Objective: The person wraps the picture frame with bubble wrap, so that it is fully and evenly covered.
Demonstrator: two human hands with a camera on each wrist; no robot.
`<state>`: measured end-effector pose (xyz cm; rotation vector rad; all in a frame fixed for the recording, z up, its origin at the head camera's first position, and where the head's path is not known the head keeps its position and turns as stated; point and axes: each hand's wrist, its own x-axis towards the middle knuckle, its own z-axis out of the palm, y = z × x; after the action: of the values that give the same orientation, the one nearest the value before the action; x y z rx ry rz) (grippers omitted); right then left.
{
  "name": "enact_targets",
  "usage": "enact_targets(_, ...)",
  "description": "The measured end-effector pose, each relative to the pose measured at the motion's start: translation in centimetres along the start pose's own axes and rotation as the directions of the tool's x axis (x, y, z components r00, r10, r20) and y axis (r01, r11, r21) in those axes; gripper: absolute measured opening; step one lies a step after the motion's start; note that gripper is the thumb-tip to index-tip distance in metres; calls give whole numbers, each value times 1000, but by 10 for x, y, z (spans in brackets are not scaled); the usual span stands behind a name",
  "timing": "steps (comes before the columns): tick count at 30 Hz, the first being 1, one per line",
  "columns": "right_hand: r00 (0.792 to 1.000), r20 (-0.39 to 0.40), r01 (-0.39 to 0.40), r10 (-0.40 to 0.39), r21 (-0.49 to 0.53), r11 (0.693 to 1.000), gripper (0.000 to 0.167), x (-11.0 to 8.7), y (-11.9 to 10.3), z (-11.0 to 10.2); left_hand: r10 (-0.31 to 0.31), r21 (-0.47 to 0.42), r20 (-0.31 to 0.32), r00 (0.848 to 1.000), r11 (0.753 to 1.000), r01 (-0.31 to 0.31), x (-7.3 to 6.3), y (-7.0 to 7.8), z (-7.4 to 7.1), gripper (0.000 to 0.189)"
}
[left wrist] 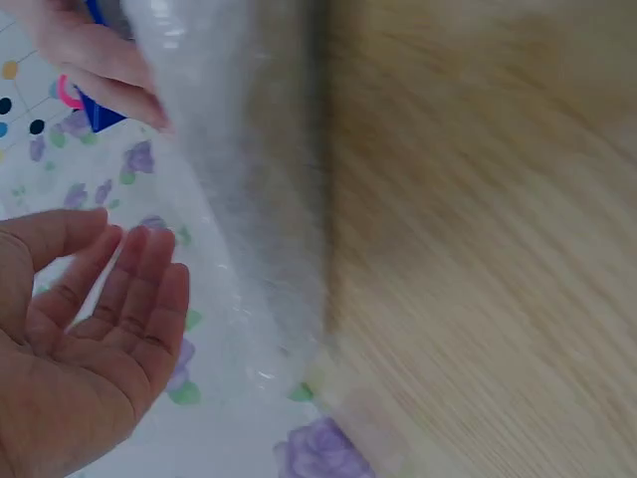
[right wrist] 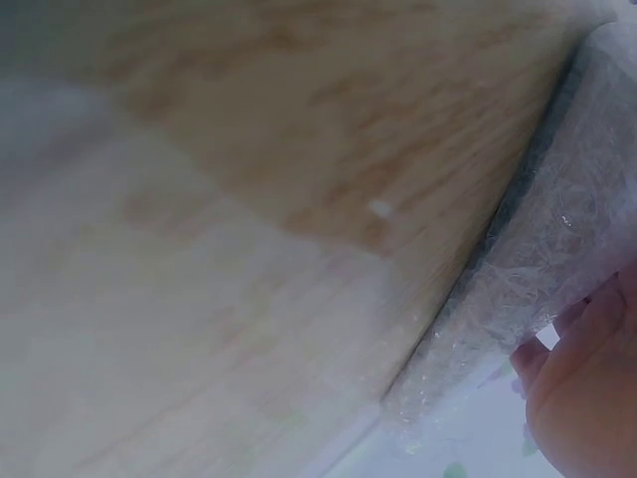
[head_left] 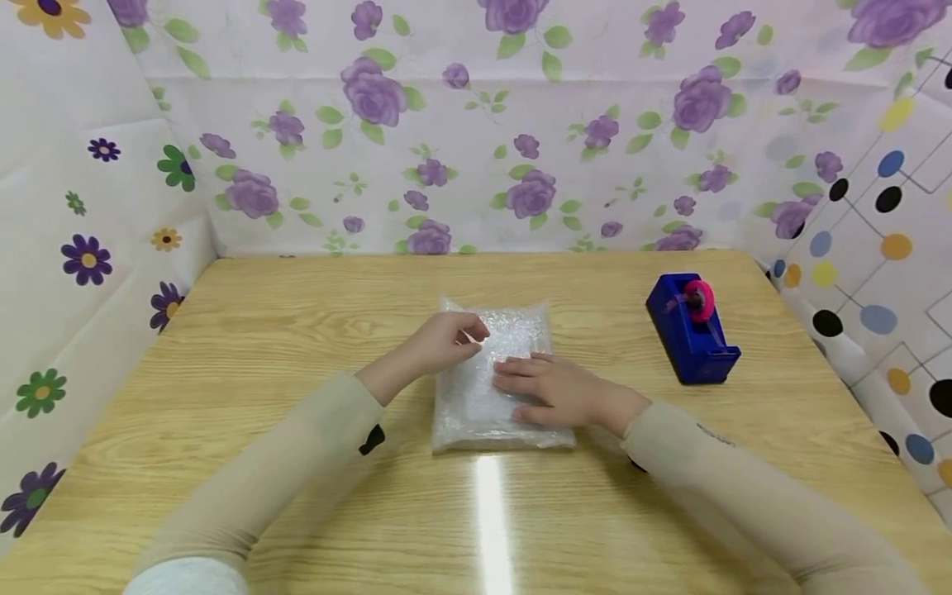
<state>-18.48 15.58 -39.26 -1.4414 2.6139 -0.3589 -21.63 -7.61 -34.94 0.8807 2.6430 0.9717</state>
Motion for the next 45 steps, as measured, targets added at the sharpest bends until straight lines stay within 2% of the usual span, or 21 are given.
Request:
enact_targets(3,1000,4,-7,7,10,1000,54,-1,0,0,66,53,52,996,996,-69,-8,-7,2,22)
enact_targets(5,1000,3,-8,8,10,1000,54,-1,0,1,98,125,103,990,986,-111,-14,-9,5,20)
enact_targets(9,1000,7,-13,12,9,1000,54,-1,1,2,179,245,174,968,944,-219,-23,-12,9,11)
enact_targets(12,1000,9,-12,12,11,1000,54,-1,1,3,248,292,169,954,912,-289,-25,-14,12,11)
enact_targets(15,1000,9,-11,11,15,1000,54,-1,1,2,287,333,147,947,887,-321,-26,-16,15,16)
enact_targets(19,1000,6,-7,7,7,1000,54,-1,1,2,264,379,140,954,876,-298,-25,-18,20,31)
enact_targets(21,1000,3,-3,3,-10,1000,54,-1,0,1,245,378,148,958,881,-284,-24,-19,21,39)
enact_targets(24,1000,3,-6,6,-52,999,53,-1,-1,1,202,345,187,962,903,-256,-23,-21,20,50)
enact_targets(26,1000,4,-8,9,-86,996,53,-2,-2,0,183,323,222,958,913,-250,-23,-24,19,55)
enact_targets(29,1000,4,-12,13,-132,991,53,-2,-4,-1,168,318,270,948,914,-252,-21,-29,19,61)
enact_targets(33,1000,10,-18,20,-165,986,54,-3,-6,-2,190,309,307,932,907,-287,-13,-34,20,66)
enact_targets(35,999,18,-30,33,-171,985,54,-4,-7,-2,202,277,318,926,915,-295,-8,-34,20,67)
enact_targets(38,998,30,-48,55,-179,983,55,-6,-8,0,185,237,342,921,932,-275,-2,-33,20,67)
enact_targets(40,998,33,-54,61,-182,982,56,-6,-9,0,160,242,363,918,935,-259,0,-32,21,66)
enact_targets(45,996,43,-71,80,-179,981,57,-6,-12,2,155,275,394,906,921,-277,-2,-28,21,69)
